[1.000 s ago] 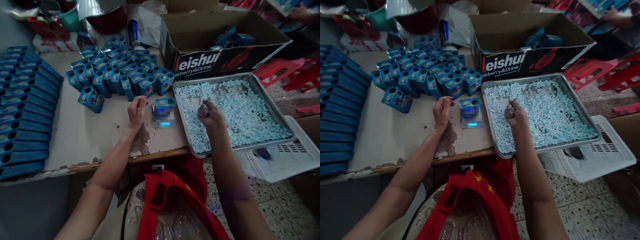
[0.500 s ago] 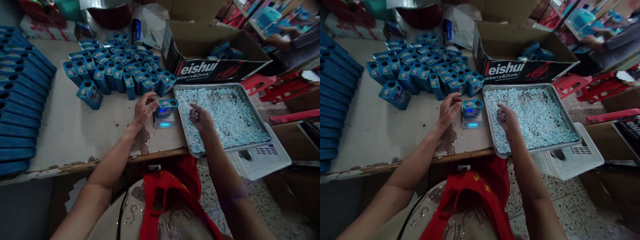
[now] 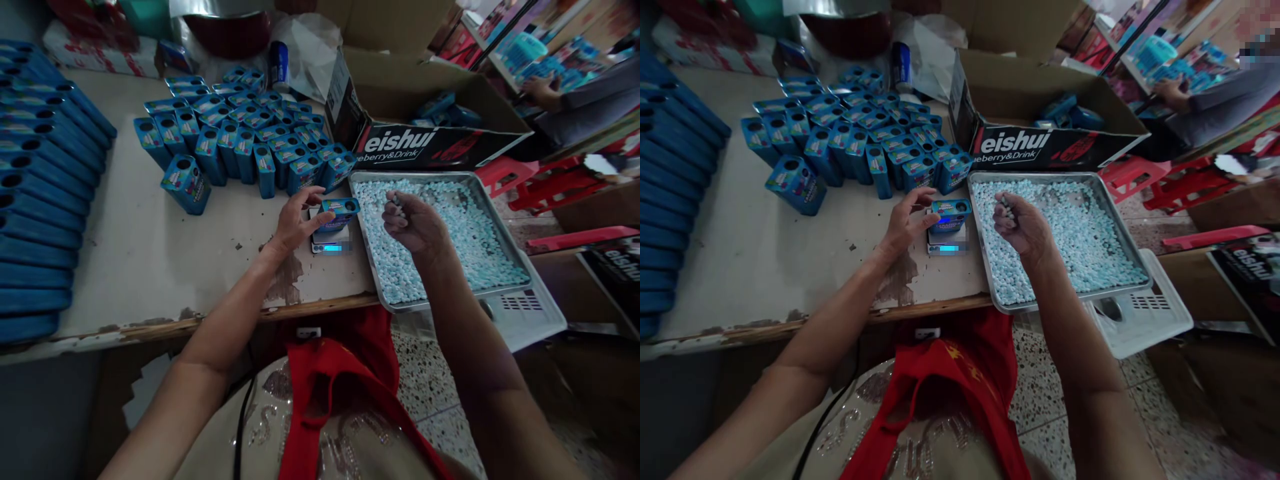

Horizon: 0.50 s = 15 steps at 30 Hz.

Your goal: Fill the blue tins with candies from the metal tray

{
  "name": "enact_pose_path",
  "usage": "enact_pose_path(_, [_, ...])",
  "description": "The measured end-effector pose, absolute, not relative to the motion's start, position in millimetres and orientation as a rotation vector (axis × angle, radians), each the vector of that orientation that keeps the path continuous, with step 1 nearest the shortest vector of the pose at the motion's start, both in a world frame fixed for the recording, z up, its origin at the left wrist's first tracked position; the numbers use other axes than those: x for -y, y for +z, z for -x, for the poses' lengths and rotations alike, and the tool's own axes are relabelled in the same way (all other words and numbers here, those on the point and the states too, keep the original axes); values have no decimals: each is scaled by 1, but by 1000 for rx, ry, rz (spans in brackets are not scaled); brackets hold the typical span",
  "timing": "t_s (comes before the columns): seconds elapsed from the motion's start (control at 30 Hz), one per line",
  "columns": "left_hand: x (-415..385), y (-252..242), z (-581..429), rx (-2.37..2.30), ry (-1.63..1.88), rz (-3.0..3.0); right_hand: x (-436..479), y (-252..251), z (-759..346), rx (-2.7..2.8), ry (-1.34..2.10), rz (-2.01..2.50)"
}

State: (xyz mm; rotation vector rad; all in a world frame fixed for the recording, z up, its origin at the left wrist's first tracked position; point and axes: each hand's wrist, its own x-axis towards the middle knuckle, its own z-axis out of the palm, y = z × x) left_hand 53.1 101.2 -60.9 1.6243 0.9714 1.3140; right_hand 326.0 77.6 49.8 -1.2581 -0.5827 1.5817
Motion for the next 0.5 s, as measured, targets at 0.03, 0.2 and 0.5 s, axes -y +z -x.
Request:
enact_pose_path(0.03, [-101, -62, -53, -982, 1311, -1639, -77, 49, -331, 594, 1578, 1264])
enact_pose_path(0.2, [-104, -69, -59, -1006, 1281, -1714, -71, 36, -360, 979, 1277, 1390])
enact_pose_path(0.5, [-105, -91, -70, -1122, 1304, -1658, -80, -8, -354, 880, 1276, 1323])
